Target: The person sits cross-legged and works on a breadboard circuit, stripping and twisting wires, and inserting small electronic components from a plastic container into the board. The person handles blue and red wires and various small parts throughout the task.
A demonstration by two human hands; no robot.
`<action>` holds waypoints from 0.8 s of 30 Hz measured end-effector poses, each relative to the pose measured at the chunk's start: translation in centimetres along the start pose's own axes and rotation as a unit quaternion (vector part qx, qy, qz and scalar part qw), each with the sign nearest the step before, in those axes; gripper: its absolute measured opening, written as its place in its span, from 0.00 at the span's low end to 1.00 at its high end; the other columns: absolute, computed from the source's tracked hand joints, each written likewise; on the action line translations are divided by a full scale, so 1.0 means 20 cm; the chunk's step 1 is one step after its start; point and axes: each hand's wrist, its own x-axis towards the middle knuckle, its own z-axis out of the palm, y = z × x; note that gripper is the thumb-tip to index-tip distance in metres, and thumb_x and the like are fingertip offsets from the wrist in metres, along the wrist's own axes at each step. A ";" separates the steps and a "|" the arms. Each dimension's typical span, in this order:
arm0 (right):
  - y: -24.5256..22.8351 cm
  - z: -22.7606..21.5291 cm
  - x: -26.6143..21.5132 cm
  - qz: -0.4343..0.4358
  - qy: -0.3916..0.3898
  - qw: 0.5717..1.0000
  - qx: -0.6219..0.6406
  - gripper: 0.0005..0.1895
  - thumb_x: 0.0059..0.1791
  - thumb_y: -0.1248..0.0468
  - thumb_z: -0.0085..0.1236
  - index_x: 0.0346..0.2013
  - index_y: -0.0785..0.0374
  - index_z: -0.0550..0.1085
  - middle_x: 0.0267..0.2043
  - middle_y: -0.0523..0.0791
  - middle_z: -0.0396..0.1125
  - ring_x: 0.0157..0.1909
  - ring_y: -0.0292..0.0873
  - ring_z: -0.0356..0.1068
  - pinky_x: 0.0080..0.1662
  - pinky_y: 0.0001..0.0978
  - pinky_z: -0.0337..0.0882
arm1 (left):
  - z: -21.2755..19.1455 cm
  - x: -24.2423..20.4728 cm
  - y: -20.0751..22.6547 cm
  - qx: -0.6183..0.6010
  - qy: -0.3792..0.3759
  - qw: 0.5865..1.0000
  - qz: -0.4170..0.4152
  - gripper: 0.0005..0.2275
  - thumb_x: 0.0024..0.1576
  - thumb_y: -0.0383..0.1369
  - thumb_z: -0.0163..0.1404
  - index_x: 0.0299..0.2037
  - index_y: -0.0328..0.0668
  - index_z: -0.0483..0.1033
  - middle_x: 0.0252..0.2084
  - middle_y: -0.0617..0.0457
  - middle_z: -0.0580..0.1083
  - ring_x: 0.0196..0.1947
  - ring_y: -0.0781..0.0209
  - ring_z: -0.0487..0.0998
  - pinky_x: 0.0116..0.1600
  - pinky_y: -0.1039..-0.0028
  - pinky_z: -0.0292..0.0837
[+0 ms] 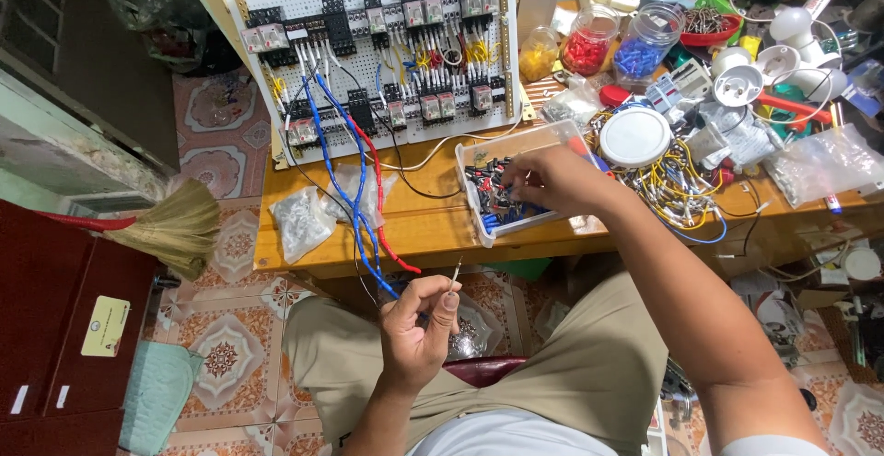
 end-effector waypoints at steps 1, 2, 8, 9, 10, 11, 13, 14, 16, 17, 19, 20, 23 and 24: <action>0.01 0.01 0.01 -0.002 -0.020 0.999 -0.032 0.08 0.49 0.65 0.62 0.43 0.55 0.80 0.38 0.39 0.79 0.35 0.41 0.75 0.39 0.35 0.72 | 0.00 0.00 0.00 0.004 0.006 1.000 0.000 0.08 0.64 0.34 0.49 0.42 0.36 0.76 0.28 0.53 0.76 0.17 0.68 0.74 0.26 0.81 0.70; 0.02 0.03 0.03 -0.004 -0.040 0.997 -0.064 0.08 0.49 0.62 0.64 0.43 0.55 0.81 0.40 0.42 0.78 0.35 0.44 0.75 0.39 0.37 0.72 | 0.00 -0.01 0.00 0.009 0.011 1.000 0.001 0.08 0.64 0.34 0.49 0.42 0.36 0.76 0.31 0.53 0.78 0.16 0.69 0.73 0.24 0.81 0.68; 0.04 0.04 0.09 0.007 -0.027 0.988 -0.150 0.05 0.50 0.66 0.57 0.37 0.55 0.80 0.39 0.43 0.75 0.40 0.49 0.72 0.42 0.44 0.70 | -0.01 -0.01 0.02 0.015 0.006 1.000 -0.009 0.09 0.65 0.35 0.48 0.43 0.36 0.75 0.19 0.57 0.72 0.15 0.71 0.69 0.26 0.81 0.66; 0.06 0.04 0.09 0.007 -0.027 0.988 -0.150 0.05 0.50 0.66 0.57 0.37 0.55 0.80 0.39 0.43 0.75 0.40 0.49 0.72 0.42 0.44 0.70 | -0.01 0.00 0.02 0.015 0.006 1.000 -0.009 0.09 0.65 0.35 0.48 0.43 0.36 0.75 0.19 0.57 0.72 0.15 0.71 0.69 0.26 0.81 0.66; 0.08 0.03 0.09 0.015 -0.044 0.987 -0.157 0.06 0.48 0.68 0.57 0.35 0.54 0.80 0.37 0.42 0.74 0.40 0.47 0.72 0.42 0.41 0.69 | -0.01 0.00 0.03 0.016 0.004 1.000 -0.011 0.09 0.65 0.35 0.47 0.41 0.36 0.74 0.17 0.57 0.70 0.15 0.70 0.70 0.26 0.80 0.68; 0.09 0.03 0.09 0.023 -0.061 0.984 -0.164 0.07 0.47 0.69 0.58 0.32 0.53 0.80 0.35 0.40 0.74 0.40 0.44 0.71 0.43 0.39 0.69 | -0.02 0.00 0.03 0.017 0.001 1.000 -0.014 0.09 0.65 0.35 0.47 0.39 0.37 0.73 0.15 0.56 0.69 0.14 0.69 0.70 0.27 0.79 0.69; 0.07 0.03 0.10 0.045 -0.071 0.980 -0.181 0.02 0.47 0.61 0.62 0.33 0.52 0.80 0.37 0.41 0.73 0.41 0.46 0.71 0.43 0.40 0.68 | -0.01 0.01 0.03 0.018 0.004 1.000 -0.005 0.09 0.65 0.35 0.46 0.38 0.37 0.73 0.17 0.56 0.70 0.16 0.69 0.71 0.27 0.79 0.70; 0.07 0.03 0.10 0.068 -0.081 0.975 -0.197 0.07 0.48 0.54 0.65 0.35 0.51 0.80 0.38 0.42 0.72 0.42 0.48 0.71 0.42 0.42 0.68 | 0.00 0.01 0.03 0.018 0.005 1.000 0.004 0.08 0.65 0.34 0.46 0.37 0.38 0.72 0.18 0.56 0.70 0.18 0.69 0.72 0.28 0.79 0.70; 0.05 0.03 0.10 0.071 -0.083 0.976 -0.188 0.06 0.48 0.55 0.65 0.36 0.50 0.81 0.39 0.42 0.72 0.43 0.48 0.71 0.43 0.42 0.68 | 0.01 0.03 0.05 0.031 0.012 0.999 0.011 0.08 0.65 0.34 0.47 0.36 0.38 0.73 0.21 0.56 0.72 0.21 0.67 0.72 0.31 0.78 0.71; 0.04 0.03 0.10 0.074 -0.086 0.977 -0.179 0.06 0.48 0.56 0.65 0.38 0.50 0.81 0.40 0.42 0.73 0.43 0.48 0.71 0.43 0.43 0.68 | 0.01 0.03 0.06 0.045 0.019 0.999 0.017 0.08 0.64 0.33 0.48 0.35 0.38 0.75 0.23 0.56 0.73 0.25 0.66 0.73 0.34 0.76 0.71; 0.06 0.03 0.11 0.064 -0.088 0.978 -0.177 0.05 0.48 0.57 0.64 0.37 0.50 0.81 0.40 0.41 0.72 0.44 0.47 0.71 0.44 0.41 0.68 | 0.01 0.05 0.09 0.054 0.016 0.998 0.031 0.08 0.64 0.32 0.49 0.34 0.39 0.74 0.26 0.55 0.73 0.27 0.65 0.72 0.36 0.76 0.70; 0.08 0.03 0.12 0.057 -0.091 0.979 -0.173 0.03 0.49 0.58 0.63 0.36 0.49 0.81 0.41 0.41 0.72 0.44 0.46 0.70 0.45 0.40 0.69 | 0.01 0.06 0.11 0.061 0.011 0.997 0.044 0.08 0.63 0.31 0.49 0.33 0.39 0.74 0.29 0.54 0.73 0.29 0.63 0.71 0.38 0.76 0.68; 0.05 0.03 0.11 0.054 -0.091 0.980 -0.170 0.04 0.49 0.59 0.63 0.38 0.51 0.81 0.42 0.42 0.72 0.44 0.47 0.71 0.46 0.40 0.70 | 0.01 0.07 0.12 0.072 0.015 0.996 0.044 0.08 0.63 0.32 0.50 0.33 0.38 0.76 0.30 0.53 0.74 0.30 0.62 0.73 0.39 0.75 0.71; 0.05 0.03 0.11 0.053 -0.090 0.980 -0.171 0.04 0.49 0.59 0.63 0.38 0.51 0.81 0.42 0.42 0.72 0.44 0.47 0.71 0.46 0.40 0.70 | 0.01 0.07 0.12 0.072 0.016 0.996 0.044 0.08 0.63 0.32 0.50 0.33 0.38 0.76 0.30 0.53 0.74 0.30 0.62 0.73 0.39 0.75 0.71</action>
